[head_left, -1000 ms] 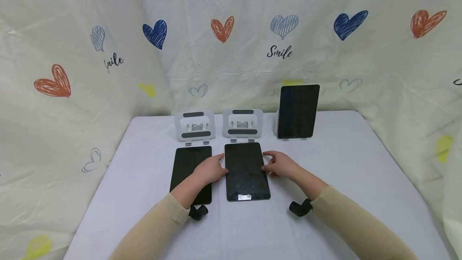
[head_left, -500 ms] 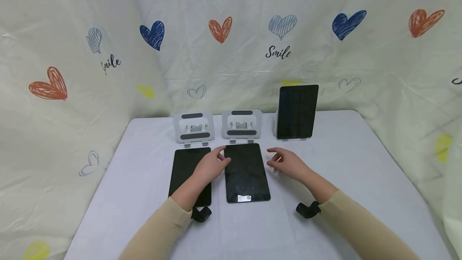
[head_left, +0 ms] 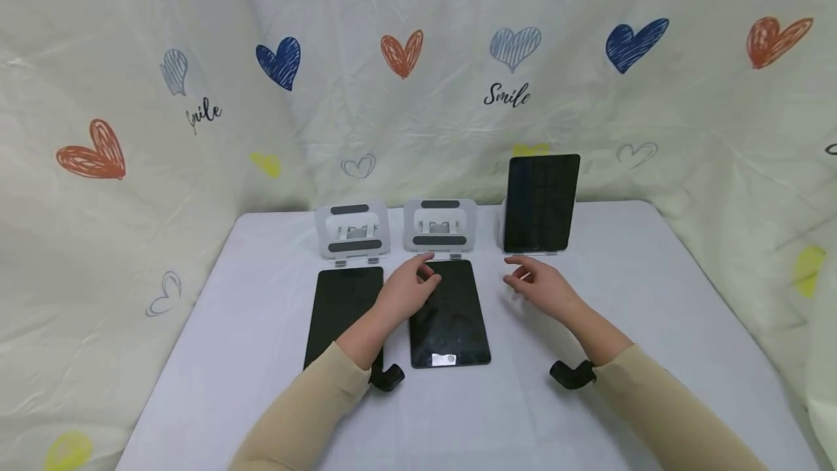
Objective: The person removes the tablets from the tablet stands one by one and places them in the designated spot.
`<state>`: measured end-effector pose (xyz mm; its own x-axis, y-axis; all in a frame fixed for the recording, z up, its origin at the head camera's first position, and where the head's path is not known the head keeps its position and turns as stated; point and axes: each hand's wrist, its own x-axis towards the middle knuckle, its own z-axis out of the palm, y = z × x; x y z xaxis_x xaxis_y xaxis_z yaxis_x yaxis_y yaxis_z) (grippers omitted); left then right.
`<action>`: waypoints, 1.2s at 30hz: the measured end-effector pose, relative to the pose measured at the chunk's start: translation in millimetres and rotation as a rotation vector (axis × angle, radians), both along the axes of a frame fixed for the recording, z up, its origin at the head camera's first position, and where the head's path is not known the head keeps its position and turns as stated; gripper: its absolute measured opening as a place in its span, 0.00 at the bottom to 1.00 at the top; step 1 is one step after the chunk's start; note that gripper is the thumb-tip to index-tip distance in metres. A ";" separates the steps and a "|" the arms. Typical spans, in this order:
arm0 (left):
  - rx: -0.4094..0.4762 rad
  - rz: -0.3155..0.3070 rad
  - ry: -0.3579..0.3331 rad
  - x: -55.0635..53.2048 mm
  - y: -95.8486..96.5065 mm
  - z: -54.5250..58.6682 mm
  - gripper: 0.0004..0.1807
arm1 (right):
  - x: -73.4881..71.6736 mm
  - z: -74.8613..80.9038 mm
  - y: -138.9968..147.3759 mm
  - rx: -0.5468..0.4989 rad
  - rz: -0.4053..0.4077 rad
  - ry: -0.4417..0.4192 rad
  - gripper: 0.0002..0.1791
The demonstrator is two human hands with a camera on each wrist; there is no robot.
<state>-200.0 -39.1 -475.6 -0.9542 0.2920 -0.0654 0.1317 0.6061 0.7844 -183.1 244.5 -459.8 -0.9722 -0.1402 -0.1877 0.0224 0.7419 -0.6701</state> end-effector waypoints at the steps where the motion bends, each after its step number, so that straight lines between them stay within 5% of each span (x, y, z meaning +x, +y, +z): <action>1: 0.003 -0.003 0.007 -1.5 2.7 0.5 0.29 | -1.0 0.9 2.3 0.002 -0.001 0.006 0.28; 8: 0.048 -0.009 0.031 -9.6 26.0 6.9 0.29 | -7.4 9.8 22.2 -0.014 -0.037 0.059 0.28; 18: 0.101 0.069 0.056 -27.2 63.8 12.4 0.28 | -18.7 22.1 51.7 -0.024 -0.104 0.145 0.32; 36: 0.057 0.078 0.142 -62.3 133.5 21.8 0.31 | -54.2 33.7 71.0 -0.013 -0.334 0.273 0.31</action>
